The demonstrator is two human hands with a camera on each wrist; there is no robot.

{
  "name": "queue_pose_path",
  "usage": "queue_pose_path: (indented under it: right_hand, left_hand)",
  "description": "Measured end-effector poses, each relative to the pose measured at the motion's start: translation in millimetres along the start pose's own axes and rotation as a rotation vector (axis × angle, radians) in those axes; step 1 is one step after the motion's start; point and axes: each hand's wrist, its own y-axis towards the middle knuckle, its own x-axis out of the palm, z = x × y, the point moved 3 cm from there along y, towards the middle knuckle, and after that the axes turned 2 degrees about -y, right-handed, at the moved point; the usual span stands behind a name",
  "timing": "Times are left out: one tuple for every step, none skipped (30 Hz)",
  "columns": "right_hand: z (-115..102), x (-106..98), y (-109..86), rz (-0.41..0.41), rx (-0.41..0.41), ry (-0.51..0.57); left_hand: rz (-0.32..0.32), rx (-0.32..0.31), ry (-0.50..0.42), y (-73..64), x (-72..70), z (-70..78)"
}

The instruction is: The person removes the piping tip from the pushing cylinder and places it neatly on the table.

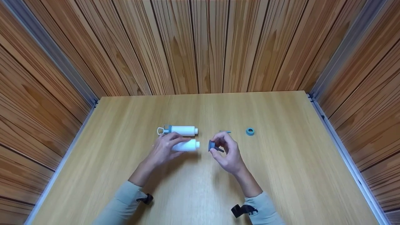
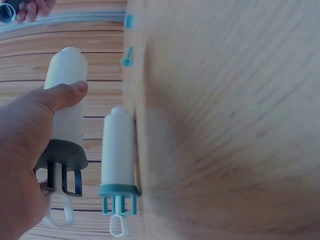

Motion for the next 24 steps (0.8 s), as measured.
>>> queue_pose_path:
  right_hand:
    - [0, 0, -0.2, 0.003, 0.010, 0.000]
    - [0, 0, -0.4, 0.004, 0.013, -0.003]
    - [0, 0, -0.5, 0.004, 0.014, -0.005]
    - [0, 0, -0.9, 0.002, 0.013, -0.006]
    - [1, -1, -1.1, 0.001, 0.011, -0.006]
    - [1, -1, -1.4, -0.001, 0.009, -0.005]
    - [1, -1, -1.6, -0.003, 0.005, -0.003]
    - [1, -1, -1.8, -0.004, 0.000, -0.004]
    - [1, -1, -1.8, -0.006, -0.004, -0.002]
    - [1, -1, -2.0, -0.007, -0.004, 0.000]
    - [1, -1, -1.9, -0.008, -0.004, 0.001]
    - [1, -1, -1.7, -0.008, -0.004, 0.003]
    - [1, -1, -1.6, -0.007, -0.005, 0.006]
    - [1, 0, -1.5, -0.007, -0.004, 0.007]
    - [1, 0, -1.4, -0.006, -0.002, 0.011]
    - [1, 0, -1.3, -0.004, 0.000, 0.013]
    - [0, 0, -1.1, -0.003, 0.001, 0.015]
    - [0, 0, -1.1, -0.002, 0.002, 0.018]
    - [0, -1, -1.1, -0.001, 0.004, 0.020]
    - [0, -1, -1.1, -0.001, 0.005, 0.022]
    - [0, -1, -1.0, 0.000, 0.006, 0.023]
    - [0, -1, -1.0, 0.000, 0.007, 0.023]
    - [0, -1, -0.8, -0.001, 0.008, 0.024]
    - [-1, -1, -0.6, -0.002, 0.007, 0.024]
  left_hand:
    - [-0.012, -0.012, -0.012, 0.2, 1.1, -1.9]
    - [-0.026, -0.027, -0.024, 0.2, 2.2, -3.8]
    - [-0.040, -0.040, -0.032, -0.1, 3.4, -5.7]
    - [-0.052, -0.052, -0.039, -0.4, 4.2, -7.1]
    - [-0.065, -0.064, -0.041, -0.9, 5.3, -8.7]
    - [-0.079, -0.074, -0.044, -1.3, 6.5, -10.0]
    - [-0.095, -0.083, -0.048, -1.7, 7.7, -11.1]
    - [-0.111, -0.093, -0.053, -1.8, 8.9, -12.1]
    - [-0.127, -0.100, -0.057, -1.8, 10.1, -13.0]
    - [-0.143, -0.106, -0.060, -1.9, 11.3, -13.7]
    - [-0.162, -0.113, -0.062, -1.9, 12.6, -14.4]
    - [-0.181, -0.119, -0.063, -1.8, 13.7, -15.0]
    - [-0.198, -0.121, -0.061, -1.7, 14.7, -15.4]
    - [-0.215, -0.124, -0.059, -1.8, 16.0, -15.9]
    - [-0.232, -0.125, -0.053, -2.0, 17.1, -16.4]
    - [-0.247, -0.125, -0.047, -1.8, 18.3, -16.6]
    - [-0.262, -0.125, -0.042, -1.7, 19.4, -16.9]
    - [-0.274, -0.124, -0.040, -1.7, 20.5, -17.1]
    - [-0.284, -0.123, -0.037, -1.7, 21.7, -17.5]
    - [-0.294, -0.127, -0.039, -1.8, 22.8, -17.9]
    - [-0.302, -0.128, -0.037, -1.9, 23.8, -18.3]
    - [-0.307, -0.130, -0.036, -1.9, 24.8, -18.8]
    - [-0.312, -0.133, -0.034, -1.9, 25.6, -19.3]
    - [-0.316, -0.136, -0.034, -1.7, 26.4, -19.8]
